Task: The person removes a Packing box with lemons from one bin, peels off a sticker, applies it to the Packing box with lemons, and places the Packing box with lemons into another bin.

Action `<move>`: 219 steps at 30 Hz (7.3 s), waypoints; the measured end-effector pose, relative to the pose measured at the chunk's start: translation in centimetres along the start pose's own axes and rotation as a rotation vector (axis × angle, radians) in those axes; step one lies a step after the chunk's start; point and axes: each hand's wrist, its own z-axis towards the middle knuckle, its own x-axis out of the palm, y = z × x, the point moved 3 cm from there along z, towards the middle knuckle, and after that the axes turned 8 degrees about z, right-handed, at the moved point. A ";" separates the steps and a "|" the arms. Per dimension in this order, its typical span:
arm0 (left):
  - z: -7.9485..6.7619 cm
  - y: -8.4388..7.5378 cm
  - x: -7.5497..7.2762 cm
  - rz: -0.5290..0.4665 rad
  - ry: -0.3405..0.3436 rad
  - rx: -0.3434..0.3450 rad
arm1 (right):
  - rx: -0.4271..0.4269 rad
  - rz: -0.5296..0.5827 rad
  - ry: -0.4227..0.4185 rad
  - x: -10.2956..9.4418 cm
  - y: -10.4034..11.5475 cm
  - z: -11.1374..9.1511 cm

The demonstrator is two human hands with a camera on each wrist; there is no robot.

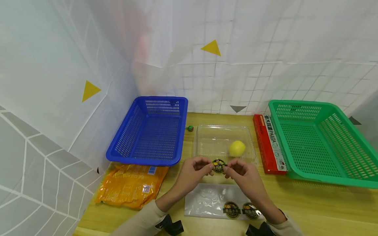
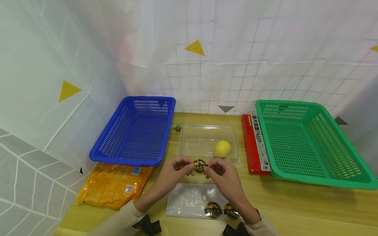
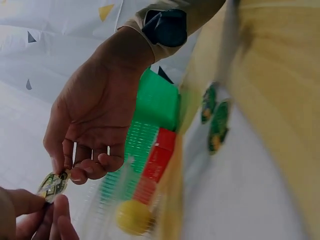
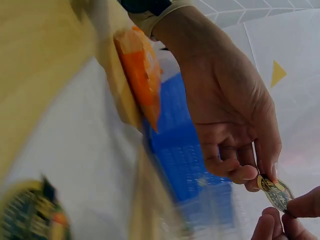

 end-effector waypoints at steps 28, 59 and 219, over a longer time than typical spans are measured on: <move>8.2 -2.2 -0.7 0.177 -0.148 0.057 | -0.143 -0.358 -0.145 -2.3 2.9 7.8; 11.2 -0.8 0.7 0.912 -0.127 0.105 | -0.232 -0.690 -0.135 -2.2 0.0 10.7; 5.3 -1.3 -2.3 0.067 -0.221 -0.247 | 0.207 -0.288 -0.188 -9.0 2.0 3.7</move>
